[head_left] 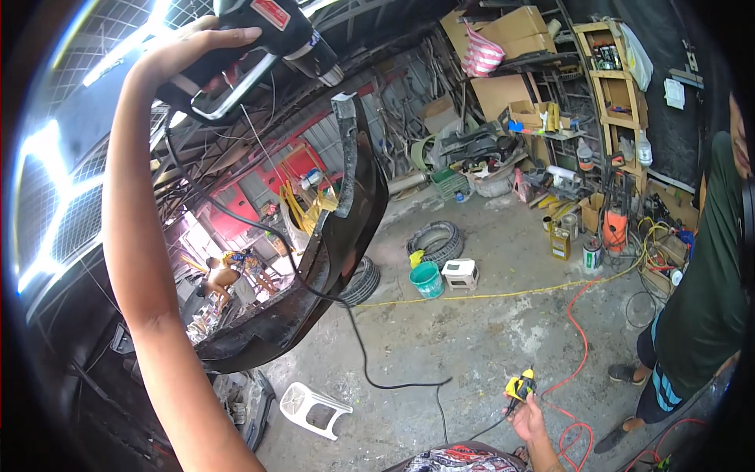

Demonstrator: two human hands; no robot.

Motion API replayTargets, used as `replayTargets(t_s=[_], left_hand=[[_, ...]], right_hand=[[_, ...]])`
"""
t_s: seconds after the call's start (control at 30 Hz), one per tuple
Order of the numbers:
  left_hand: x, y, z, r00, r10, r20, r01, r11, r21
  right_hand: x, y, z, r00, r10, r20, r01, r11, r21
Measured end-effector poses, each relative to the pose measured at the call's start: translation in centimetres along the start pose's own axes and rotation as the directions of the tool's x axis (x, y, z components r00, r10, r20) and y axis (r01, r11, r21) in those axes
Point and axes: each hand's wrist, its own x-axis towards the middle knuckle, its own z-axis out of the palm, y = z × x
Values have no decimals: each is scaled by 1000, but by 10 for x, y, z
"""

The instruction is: The person heats a black car part with a heat gun and then monitors as another person paints a car part with a spray gun.

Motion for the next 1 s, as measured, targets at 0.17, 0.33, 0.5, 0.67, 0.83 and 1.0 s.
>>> replayTargets(t_s=[0.17, 0.33, 0.5, 0.67, 0.83, 1.0], left_hand=[[29, -15, 10, 997, 14, 70, -17, 999, 42], [56, -32, 40, 997, 52, -55, -37, 967, 251], [45, -31, 44, 994, 104, -18, -103, 994, 41], [57, -40, 42, 989, 108, -98, -97, 989, 114], [71, -26, 54, 982, 146, -120, -126, 979, 162], [59, -31, 48, 977, 164, -137, -148, 982, 120]], right_hand=[[-6, 3, -10, 999, 25, -33, -24, 1000, 17], [-10, 3, -13, 999, 2, -43, -1, 1000, 5], [-13, 5, -8, 996, -55, -72, 47, 993, -113], [-16, 8, -7, 995, -68, -79, 58, 991, -121], [-18, 8, -15, 998, -26, -56, 23, 998, -50], [-18, 4, -14, 997, -37, -66, 32, 996, -80]])
